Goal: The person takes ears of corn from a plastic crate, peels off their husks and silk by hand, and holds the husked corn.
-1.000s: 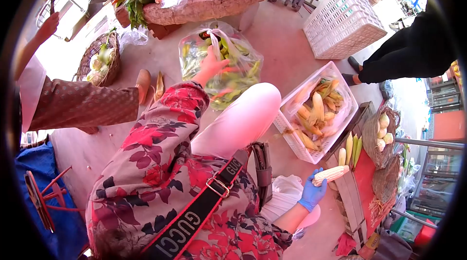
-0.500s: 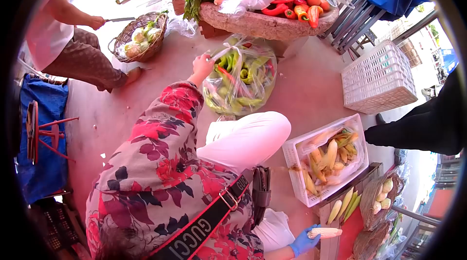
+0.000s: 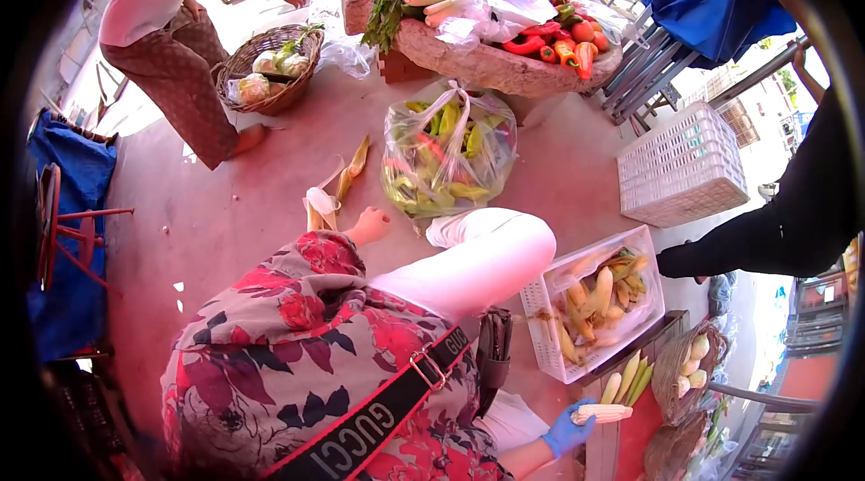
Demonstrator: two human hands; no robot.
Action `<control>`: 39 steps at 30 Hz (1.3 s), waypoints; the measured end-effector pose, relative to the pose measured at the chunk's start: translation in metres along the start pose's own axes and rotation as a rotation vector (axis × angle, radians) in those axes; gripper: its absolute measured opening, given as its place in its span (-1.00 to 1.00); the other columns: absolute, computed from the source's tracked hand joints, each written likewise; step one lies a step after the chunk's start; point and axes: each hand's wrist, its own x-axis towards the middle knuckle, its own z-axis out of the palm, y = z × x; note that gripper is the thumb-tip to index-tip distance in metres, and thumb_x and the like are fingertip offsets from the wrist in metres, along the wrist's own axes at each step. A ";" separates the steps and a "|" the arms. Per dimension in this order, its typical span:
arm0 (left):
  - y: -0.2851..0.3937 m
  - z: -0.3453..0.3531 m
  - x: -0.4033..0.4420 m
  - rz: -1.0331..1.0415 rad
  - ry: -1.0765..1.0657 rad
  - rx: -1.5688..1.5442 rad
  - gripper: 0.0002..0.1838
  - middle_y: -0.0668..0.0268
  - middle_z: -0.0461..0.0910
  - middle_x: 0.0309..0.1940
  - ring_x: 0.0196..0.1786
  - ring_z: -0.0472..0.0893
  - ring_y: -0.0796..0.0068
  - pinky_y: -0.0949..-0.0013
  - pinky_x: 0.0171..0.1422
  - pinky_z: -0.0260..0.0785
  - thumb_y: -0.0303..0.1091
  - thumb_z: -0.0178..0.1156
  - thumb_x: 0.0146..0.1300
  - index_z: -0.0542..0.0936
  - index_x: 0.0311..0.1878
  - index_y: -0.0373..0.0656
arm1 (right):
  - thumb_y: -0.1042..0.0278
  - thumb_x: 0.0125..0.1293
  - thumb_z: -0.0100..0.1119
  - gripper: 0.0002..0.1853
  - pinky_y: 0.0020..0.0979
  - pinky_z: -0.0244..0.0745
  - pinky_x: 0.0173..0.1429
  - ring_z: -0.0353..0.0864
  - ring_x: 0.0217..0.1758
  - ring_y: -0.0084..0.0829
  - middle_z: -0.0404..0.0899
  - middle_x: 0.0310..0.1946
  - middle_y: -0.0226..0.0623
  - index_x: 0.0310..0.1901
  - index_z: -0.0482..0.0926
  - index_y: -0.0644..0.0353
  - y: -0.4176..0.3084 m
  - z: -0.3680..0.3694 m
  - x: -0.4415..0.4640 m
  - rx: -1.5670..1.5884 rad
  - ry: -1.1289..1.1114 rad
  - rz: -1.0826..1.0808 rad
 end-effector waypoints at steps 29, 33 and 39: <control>-0.043 0.003 0.002 -0.099 -0.281 0.150 -0.70 0.06 0.59 -0.21 -0.06 0.55 0.04 0.20 0.09 0.38 -0.24 0.03 0.01 0.65 -0.25 -0.12 | 0.31 0.22 0.02 -0.50 -0.38 0.41 -0.08 0.45 0.01 -0.23 0.41 0.02 -0.15 0.20 0.21 0.17 0.003 -0.009 -0.008 0.078 0.172 -0.030; -0.029 0.021 0.006 -0.080 -0.296 0.097 -0.70 0.09 0.59 -0.21 -0.13 0.58 0.06 0.22 0.07 0.40 -0.22 0.05 -0.01 0.65 -0.24 -0.07 | 0.31 0.22 0.02 -0.52 -0.38 0.42 -0.06 0.45 0.00 -0.24 0.42 0.00 -0.15 0.17 0.24 0.21 0.001 -0.021 -0.010 0.076 0.121 -0.035; 0.001 0.024 0.000 -0.020 -0.247 -0.056 -0.69 0.05 0.60 -0.28 -0.16 0.58 0.06 0.19 0.05 0.40 -0.23 0.09 -0.05 0.65 -0.25 -0.11 | 0.29 0.23 0.03 -0.53 -0.38 0.43 -0.05 0.46 0.00 -0.27 0.44 -0.03 -0.17 0.15 0.26 0.22 -0.003 -0.023 -0.014 0.054 0.116 -0.001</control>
